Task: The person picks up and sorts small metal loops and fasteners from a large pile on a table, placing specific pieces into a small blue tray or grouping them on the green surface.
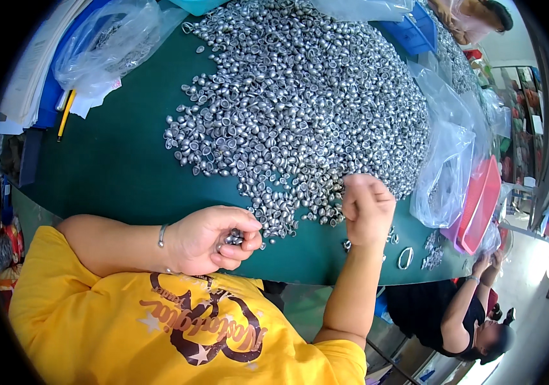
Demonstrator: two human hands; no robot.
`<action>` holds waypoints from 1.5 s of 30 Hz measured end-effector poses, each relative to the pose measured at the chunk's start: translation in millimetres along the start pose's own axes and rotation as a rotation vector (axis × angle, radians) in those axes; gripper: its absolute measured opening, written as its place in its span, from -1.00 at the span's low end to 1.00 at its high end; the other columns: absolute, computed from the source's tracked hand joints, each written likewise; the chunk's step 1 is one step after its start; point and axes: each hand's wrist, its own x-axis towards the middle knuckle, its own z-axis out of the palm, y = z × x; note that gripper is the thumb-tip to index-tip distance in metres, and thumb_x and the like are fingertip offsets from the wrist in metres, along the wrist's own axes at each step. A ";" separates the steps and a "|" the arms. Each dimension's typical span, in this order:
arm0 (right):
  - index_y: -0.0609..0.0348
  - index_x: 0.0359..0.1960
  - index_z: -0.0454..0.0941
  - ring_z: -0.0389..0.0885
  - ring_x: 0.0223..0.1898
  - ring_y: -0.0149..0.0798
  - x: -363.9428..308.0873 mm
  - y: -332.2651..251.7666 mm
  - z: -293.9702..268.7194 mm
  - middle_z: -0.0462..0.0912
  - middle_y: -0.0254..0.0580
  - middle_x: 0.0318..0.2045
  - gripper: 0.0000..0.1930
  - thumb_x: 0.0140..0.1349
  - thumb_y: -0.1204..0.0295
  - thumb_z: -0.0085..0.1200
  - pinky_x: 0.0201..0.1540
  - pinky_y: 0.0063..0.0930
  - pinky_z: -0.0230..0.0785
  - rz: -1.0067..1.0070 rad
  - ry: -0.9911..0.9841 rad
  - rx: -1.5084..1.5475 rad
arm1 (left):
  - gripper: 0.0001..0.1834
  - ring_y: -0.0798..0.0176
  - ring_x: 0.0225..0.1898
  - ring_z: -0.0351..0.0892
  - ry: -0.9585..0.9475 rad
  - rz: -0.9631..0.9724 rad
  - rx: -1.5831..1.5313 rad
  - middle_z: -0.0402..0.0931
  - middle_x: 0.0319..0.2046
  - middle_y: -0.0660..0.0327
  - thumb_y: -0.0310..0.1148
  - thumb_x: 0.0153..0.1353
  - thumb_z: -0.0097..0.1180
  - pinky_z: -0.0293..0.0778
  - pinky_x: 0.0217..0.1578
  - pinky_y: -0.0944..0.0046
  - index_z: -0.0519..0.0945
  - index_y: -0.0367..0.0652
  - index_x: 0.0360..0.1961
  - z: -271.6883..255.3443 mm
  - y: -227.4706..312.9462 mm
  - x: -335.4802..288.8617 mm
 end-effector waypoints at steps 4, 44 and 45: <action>0.32 -0.44 0.56 0.41 -0.58 -0.51 -6.1 14.6 17.6 0.56 -0.25 -0.58 -0.92 0.02 0.56 0.15 -0.49 -0.61 0.28 -0.331 0.052 -0.884 | -0.77 0.52 -0.69 0.11 0.023 0.001 -0.013 0.32 -0.57 0.29 -0.33 0.15 -0.08 0.03 -0.72 0.54 0.38 -0.18 -0.60 -0.2 -0.2 2.0; 0.32 -0.43 0.55 0.27 -0.69 -0.53 -8.5 4.5 -20.8 0.43 -0.33 -0.67 -0.92 0.02 0.67 0.02 -0.68 -0.75 0.02 0.003 -0.013 -0.008 | -0.80 0.51 -0.70 0.13 0.058 0.009 -0.044 0.35 -0.55 0.26 -0.35 0.13 -0.04 0.03 -0.74 0.52 0.39 -0.16 -0.60 0.7 -0.2 1.2; 0.29 -0.39 0.58 0.36 -0.69 -0.43 -10.5 4.2 -1.7 0.45 -0.30 -0.69 -0.85 -0.04 0.68 0.09 -0.63 -0.67 0.14 -0.114 0.108 -0.509 | -0.80 0.51 -0.70 0.13 0.065 0.010 -0.047 0.35 -0.55 0.26 -0.35 0.13 -0.04 0.03 -0.74 0.52 0.39 -0.16 -0.60 1.7 -0.1 1.7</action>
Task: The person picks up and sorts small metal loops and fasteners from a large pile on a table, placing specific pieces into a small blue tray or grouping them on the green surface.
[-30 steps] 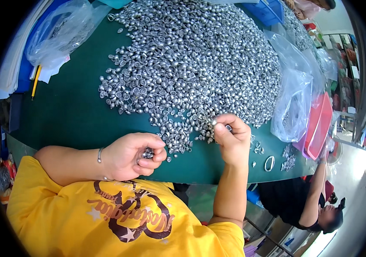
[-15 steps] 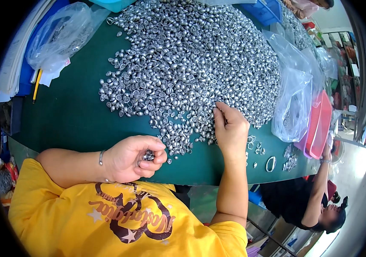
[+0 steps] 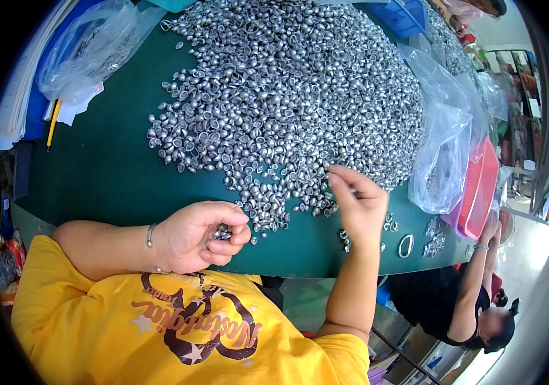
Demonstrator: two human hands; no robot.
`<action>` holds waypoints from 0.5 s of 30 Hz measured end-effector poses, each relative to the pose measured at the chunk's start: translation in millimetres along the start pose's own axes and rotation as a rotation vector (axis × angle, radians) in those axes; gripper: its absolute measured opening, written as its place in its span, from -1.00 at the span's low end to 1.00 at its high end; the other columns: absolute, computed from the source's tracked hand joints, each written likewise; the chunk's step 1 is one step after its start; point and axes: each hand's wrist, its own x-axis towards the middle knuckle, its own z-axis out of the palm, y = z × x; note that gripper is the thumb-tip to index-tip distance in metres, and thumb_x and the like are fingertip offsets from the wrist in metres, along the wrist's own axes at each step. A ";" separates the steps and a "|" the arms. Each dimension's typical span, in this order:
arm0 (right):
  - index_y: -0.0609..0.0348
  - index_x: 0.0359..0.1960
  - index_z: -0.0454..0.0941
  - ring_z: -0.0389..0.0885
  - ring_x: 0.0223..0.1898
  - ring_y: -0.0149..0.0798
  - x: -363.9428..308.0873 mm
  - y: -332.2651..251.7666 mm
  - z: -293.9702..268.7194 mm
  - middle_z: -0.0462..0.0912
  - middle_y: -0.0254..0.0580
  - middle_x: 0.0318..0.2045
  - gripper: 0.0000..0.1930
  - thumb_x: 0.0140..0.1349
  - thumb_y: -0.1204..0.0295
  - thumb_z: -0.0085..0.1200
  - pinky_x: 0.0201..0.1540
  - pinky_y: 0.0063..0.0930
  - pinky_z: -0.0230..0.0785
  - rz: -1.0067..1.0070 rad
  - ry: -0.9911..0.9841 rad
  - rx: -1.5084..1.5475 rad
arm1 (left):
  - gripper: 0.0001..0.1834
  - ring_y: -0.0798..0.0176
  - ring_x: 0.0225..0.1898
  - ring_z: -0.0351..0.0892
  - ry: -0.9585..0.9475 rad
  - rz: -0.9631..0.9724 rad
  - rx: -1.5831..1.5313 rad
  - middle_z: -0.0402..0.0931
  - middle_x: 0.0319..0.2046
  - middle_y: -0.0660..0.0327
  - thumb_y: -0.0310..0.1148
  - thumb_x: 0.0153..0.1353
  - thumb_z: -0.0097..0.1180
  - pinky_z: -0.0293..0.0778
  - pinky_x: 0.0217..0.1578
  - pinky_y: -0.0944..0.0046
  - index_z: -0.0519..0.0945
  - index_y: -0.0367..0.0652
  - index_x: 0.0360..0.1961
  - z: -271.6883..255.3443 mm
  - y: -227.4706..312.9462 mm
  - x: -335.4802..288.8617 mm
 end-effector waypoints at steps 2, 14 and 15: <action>0.24 -0.35 0.59 0.41 -0.68 -0.31 2.9 10.1 5.7 0.46 -0.20 -0.68 -0.84 -0.02 0.64 0.10 -0.58 -0.58 0.24 -0.477 -0.050 -0.504 | -0.80 0.51 -0.71 0.12 0.008 -0.002 -0.001 0.35 -0.56 0.26 -0.35 0.14 -0.04 0.03 -0.74 0.52 0.39 -0.16 -0.59 0.8 -0.4 0.9; 0.39 -0.37 0.50 0.11 -0.81 -0.55 -0.5 12.2 -4.8 0.37 -0.25 -0.72 -0.87 0.10 0.58 -0.08 -0.78 -0.68 -0.09 0.093 -0.232 0.918 | -0.80 0.50 -0.70 0.12 0.018 0.002 0.005 0.35 -0.56 0.26 -0.35 0.13 -0.05 0.02 -0.74 0.52 0.39 -0.18 -0.59 -0.5 0.1 0.8; 0.39 -0.39 0.51 0.13 -0.81 -0.55 1.4 11.5 -4.5 0.40 -0.26 -0.71 -0.88 0.09 0.58 -0.04 -0.78 -0.69 -0.08 0.093 -0.197 0.776 | -0.80 0.50 -0.70 0.12 0.017 0.003 0.005 0.35 -0.56 0.26 -0.35 0.14 -0.05 0.02 -0.74 0.52 0.39 -0.18 -0.59 -0.7 0.0 0.4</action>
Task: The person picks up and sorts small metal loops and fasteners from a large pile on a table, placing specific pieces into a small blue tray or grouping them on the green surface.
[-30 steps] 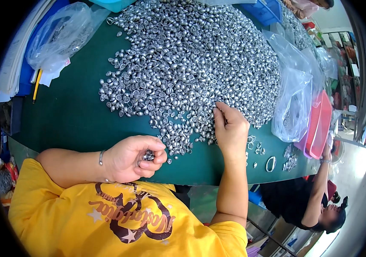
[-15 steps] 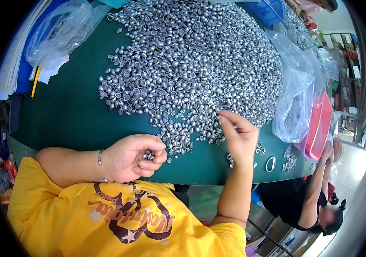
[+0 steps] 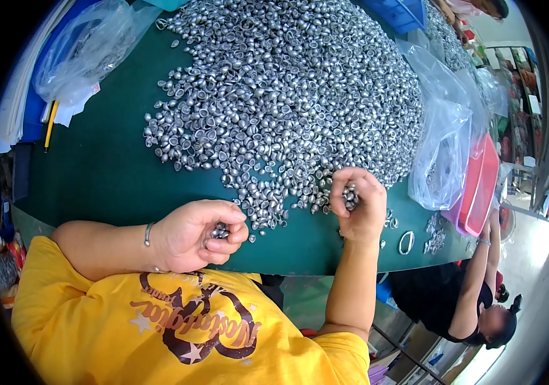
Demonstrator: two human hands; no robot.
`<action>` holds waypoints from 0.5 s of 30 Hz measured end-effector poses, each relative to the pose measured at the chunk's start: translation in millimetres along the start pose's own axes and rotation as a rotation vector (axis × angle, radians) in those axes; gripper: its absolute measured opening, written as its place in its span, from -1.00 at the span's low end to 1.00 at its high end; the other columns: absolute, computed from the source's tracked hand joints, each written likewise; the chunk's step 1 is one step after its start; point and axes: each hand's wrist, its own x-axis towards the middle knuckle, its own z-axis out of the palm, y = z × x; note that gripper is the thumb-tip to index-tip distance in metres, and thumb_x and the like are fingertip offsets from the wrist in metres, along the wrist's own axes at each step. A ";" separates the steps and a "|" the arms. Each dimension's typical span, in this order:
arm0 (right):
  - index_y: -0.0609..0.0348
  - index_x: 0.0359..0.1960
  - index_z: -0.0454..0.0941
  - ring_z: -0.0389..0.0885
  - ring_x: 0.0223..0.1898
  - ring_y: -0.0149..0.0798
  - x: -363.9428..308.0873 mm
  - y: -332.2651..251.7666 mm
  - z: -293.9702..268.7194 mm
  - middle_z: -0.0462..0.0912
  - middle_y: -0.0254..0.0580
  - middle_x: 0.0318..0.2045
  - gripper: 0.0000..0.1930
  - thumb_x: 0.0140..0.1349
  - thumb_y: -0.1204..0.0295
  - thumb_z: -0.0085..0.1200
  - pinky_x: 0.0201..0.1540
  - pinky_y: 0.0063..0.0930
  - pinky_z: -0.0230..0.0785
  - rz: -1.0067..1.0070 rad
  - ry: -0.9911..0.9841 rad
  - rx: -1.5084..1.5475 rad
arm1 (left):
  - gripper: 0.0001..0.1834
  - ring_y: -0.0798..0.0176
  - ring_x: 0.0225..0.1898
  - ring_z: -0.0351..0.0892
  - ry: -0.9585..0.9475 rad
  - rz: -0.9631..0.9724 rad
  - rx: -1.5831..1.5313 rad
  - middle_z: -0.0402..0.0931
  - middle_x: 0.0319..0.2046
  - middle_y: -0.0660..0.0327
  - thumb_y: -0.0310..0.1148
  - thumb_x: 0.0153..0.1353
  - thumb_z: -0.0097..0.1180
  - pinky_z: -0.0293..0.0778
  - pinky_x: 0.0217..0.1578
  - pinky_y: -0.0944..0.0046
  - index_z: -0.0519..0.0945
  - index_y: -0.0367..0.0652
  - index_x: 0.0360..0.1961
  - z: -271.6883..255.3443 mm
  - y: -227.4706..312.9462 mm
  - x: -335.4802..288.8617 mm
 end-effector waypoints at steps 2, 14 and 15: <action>0.39 -0.45 0.56 0.30 -0.74 -0.49 1.5 1.2 8.1 0.49 -0.30 -0.65 -0.90 0.04 0.56 0.09 -0.72 -0.62 0.12 0.006 0.189 -0.488 | -0.80 0.51 -0.70 0.12 0.000 0.000 0.000 0.35 -0.56 0.26 -0.35 0.14 -0.05 0.02 -0.74 0.52 0.40 -0.18 -0.59 0.2 -0.1 -0.1; 0.32 -0.35 0.55 0.23 -0.74 -0.52 2.1 -7.2 -1.1 0.40 -0.33 -0.71 -0.88 0.09 0.58 -0.01 -0.72 -0.71 -0.02 0.062 -0.001 0.315 | -0.79 0.51 -0.70 0.12 -0.015 0.001 0.001 0.35 -0.56 0.26 -0.35 0.14 -0.06 0.03 -0.74 0.52 0.39 -0.18 -0.60 -1.9 -0.3 0.5; 0.32 -0.35 0.55 0.23 -0.74 -0.52 0.6 -6.6 1.3 0.40 -0.33 -0.71 -0.88 0.09 0.58 -0.01 -0.72 -0.71 -0.02 0.062 0.001 0.316 | -0.79 0.51 -0.70 0.12 -0.012 0.002 0.004 0.35 -0.56 0.26 -0.35 0.14 -0.06 0.03 -0.74 0.52 0.39 -0.18 -0.59 -1.3 0.0 0.2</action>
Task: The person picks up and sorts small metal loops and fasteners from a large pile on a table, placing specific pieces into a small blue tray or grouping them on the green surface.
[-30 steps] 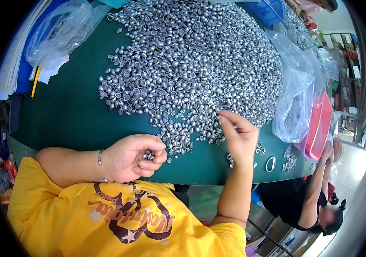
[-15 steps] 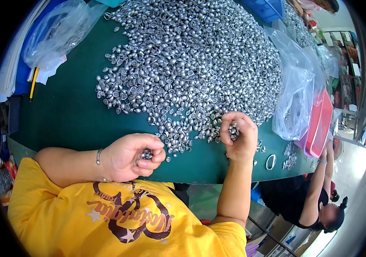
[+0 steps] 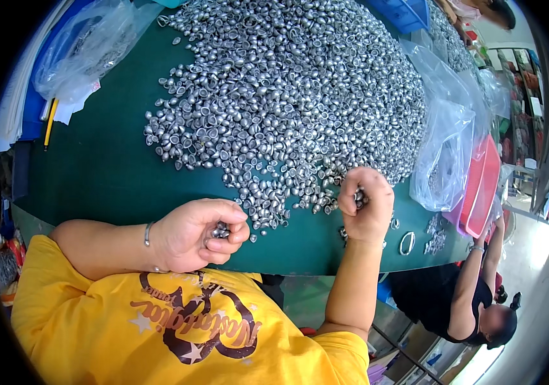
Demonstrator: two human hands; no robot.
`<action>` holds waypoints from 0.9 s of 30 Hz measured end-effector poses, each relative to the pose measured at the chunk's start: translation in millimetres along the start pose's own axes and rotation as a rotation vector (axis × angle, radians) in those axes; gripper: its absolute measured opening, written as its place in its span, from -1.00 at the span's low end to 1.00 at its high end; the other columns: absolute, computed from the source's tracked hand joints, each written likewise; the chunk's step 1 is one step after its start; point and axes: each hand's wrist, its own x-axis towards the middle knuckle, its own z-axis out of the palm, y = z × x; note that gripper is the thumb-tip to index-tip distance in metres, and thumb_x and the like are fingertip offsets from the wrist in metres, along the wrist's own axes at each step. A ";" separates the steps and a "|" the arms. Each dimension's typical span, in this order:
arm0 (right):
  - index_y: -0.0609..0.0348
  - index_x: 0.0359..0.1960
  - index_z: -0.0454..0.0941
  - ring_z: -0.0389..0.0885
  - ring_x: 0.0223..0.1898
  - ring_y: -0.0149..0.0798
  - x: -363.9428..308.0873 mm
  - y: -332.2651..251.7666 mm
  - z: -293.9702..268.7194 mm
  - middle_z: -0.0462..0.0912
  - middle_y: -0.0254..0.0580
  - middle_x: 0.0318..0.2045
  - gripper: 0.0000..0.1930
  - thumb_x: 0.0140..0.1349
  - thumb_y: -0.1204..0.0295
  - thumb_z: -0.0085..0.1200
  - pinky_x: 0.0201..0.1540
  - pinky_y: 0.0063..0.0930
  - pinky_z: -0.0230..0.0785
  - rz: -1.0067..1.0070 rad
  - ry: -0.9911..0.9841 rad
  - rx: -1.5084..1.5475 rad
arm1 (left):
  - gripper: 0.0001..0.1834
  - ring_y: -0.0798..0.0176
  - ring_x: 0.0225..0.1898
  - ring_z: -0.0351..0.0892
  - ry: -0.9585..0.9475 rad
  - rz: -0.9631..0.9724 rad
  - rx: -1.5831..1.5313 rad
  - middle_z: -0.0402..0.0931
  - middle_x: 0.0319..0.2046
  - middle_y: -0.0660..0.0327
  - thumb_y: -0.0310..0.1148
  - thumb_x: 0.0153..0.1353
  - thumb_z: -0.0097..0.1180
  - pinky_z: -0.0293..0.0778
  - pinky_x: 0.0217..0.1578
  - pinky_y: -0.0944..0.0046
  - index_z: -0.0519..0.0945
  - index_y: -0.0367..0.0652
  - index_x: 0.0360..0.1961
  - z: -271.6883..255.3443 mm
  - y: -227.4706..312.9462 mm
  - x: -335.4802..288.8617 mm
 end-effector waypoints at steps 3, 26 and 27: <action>0.29 -0.43 0.59 0.42 -0.65 -0.41 -1.8 17.0 4.8 0.52 -0.31 -0.64 -0.91 -0.02 0.57 0.15 -0.61 -0.62 0.23 -0.254 0.236 -1.353 | -0.79 0.51 -0.71 0.11 0.007 -0.003 0.002 0.35 -0.57 0.26 -0.34 0.14 -0.05 0.02 -0.74 0.52 0.40 -0.18 -0.60 1.1 0.7 0.4; 0.26 -0.45 0.59 0.37 -0.65 -0.44 -30.1 23.5 13.1 0.47 -0.26 -0.67 -0.93 -0.02 0.58 0.15 -0.59 -0.61 0.18 -0.372 0.167 -1.367 | -0.64 0.52 -0.73 0.01 -0.055 -0.016 -0.012 0.07 -0.77 0.46 -0.17 0.34 -0.32 -0.03 -0.74 0.54 0.44 -0.07 -0.48 3.1 3.4 -0.8; 0.24 -0.45 0.59 0.39 -0.65 -0.37 -27.9 28.6 16.1 0.47 -0.22 -0.67 -0.92 -0.03 0.58 0.16 -0.58 -0.56 0.22 -0.423 0.140 -1.472 | -0.64 0.52 -0.73 0.02 -0.050 -0.023 -0.016 0.07 -0.77 0.46 -0.17 0.33 -0.31 -0.02 -0.74 0.54 0.44 -0.07 -0.49 3.0 4.1 -0.9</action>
